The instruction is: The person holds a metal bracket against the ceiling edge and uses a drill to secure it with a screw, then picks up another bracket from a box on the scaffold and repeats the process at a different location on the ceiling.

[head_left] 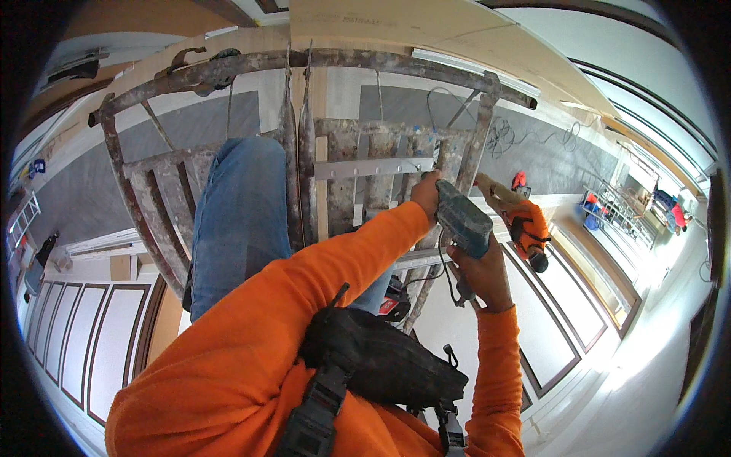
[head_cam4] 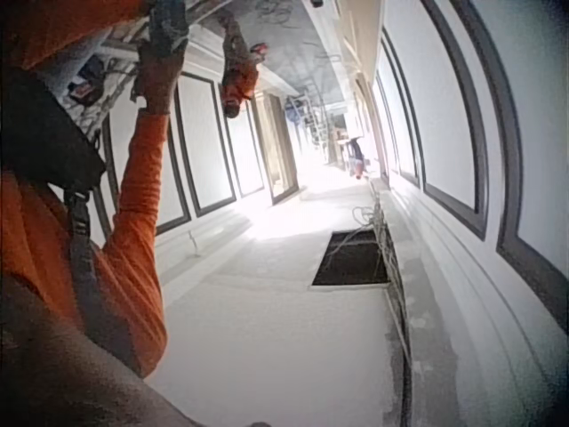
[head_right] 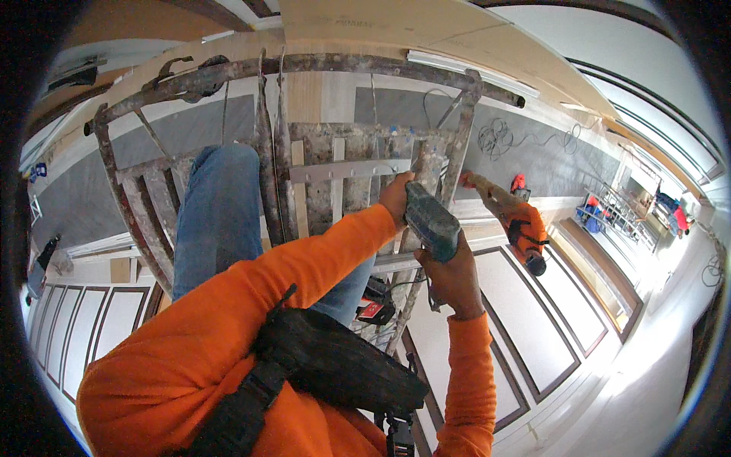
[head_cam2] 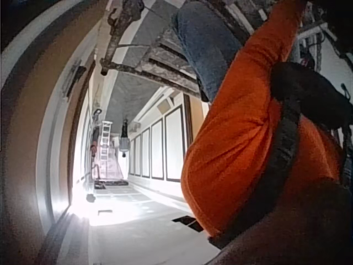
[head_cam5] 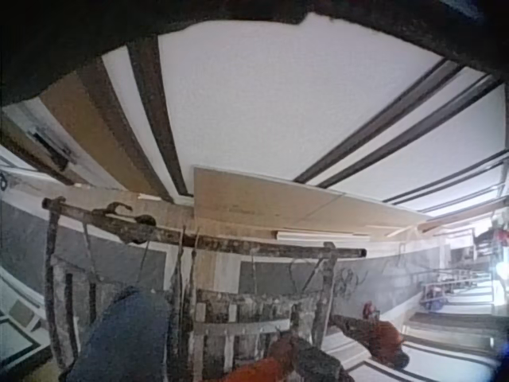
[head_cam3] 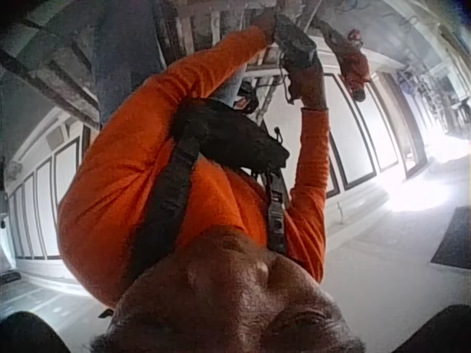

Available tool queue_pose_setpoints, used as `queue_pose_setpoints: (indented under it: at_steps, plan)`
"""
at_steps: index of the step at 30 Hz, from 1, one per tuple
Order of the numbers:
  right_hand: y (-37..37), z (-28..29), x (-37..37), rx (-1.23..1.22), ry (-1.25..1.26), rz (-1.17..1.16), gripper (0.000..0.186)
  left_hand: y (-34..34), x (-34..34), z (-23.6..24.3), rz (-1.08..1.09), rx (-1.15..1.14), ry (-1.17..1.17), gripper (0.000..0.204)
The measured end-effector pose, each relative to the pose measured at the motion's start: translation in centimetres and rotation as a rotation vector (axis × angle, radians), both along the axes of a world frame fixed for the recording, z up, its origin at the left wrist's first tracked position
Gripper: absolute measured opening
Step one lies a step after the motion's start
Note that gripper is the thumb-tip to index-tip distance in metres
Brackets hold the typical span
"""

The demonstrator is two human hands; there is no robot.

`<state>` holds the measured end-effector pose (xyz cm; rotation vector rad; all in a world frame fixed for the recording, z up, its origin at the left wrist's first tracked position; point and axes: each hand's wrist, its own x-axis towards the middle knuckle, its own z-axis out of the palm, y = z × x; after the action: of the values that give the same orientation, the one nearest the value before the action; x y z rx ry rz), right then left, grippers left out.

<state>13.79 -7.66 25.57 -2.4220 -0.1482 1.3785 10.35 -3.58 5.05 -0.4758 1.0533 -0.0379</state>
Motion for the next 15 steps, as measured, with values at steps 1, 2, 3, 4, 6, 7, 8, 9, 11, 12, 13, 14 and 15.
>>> queue_pose_setpoints:
  at_steps: [1,2,3,4,6,7,8,9,11,12,13,14,15]
  plan:
    - [-0.2,-0.1,0.0,0.02,0.002,-0.004,0.05,-0.2,0.0,-0.3,0.0,-0.003,-0.018,0.027]
    - [-0.3,-0.1,0.0,0.04,0.005,-0.008,0.05,-0.3,-0.1,-0.5,0.0,-0.005,-0.036,0.027]
    - [-0.3,-0.1,-0.1,0.047,-0.001,-0.008,0.05,-0.3,-0.1,-0.6,-0.001,-0.006,-0.054,0.027]
    - [-0.3,-0.2,-0.2,0.054,-0.008,-0.009,0.051,-0.4,-0.2,-0.7,-0.006,0.001,-0.053,0.026]
    - [-0.4,-0.3,-0.2,0.041,-0.009,-0.009,0.051,-0.4,-0.3,-0.6,-0.016,0.015,-0.054,0.026]
    - [-0.7,-0.5,0.0,0.02,-0.005,-0.008,0.051,-0.4,-0.2,-0.6,-0.019,0.008,-0.045,0.025]
    - [-0.9,-0.6,0.1,-0.001,-0.001,-0.008,0.051,-0.3,-0.2,-0.5,-0.022,0.0,-0.036,0.025]
    - [-0.7,-0.5,0.1,0.007,0.002,0.003,0.051,-0.1,-0.1,-0.3,-0.024,-0.008,-0.026,0.025]
    - [0.0,-0.1,0.2,0.024,0.006,0.023,0.051,0.3,-0.3,0.2,-0.017,-0.013,-0.035,0.025]
    - [0.2,0.0,0.1,0.016,0.002,0.02,0.051,0.3,-0.4,0.2,-0.009,-0.016,-0.04,0.025]
    - [0.4,0.1,0.0,0.008,-0.002,0.016,0.051,0.1,-0.3,-0.1,-0.003,-0.023,-0.049,0.025]
    - [0.5,0.1,0.0,0.0,-0.005,0.013,0.051,-0.1,-0.2,-0.4,0.004,-0.03,-0.058,0.025]
    - [0.2,0.0,0.0,0.015,-0.008,0.016,0.051,-0.1,-0.2,-0.4,0.007,-0.038,-0.067,0.025]
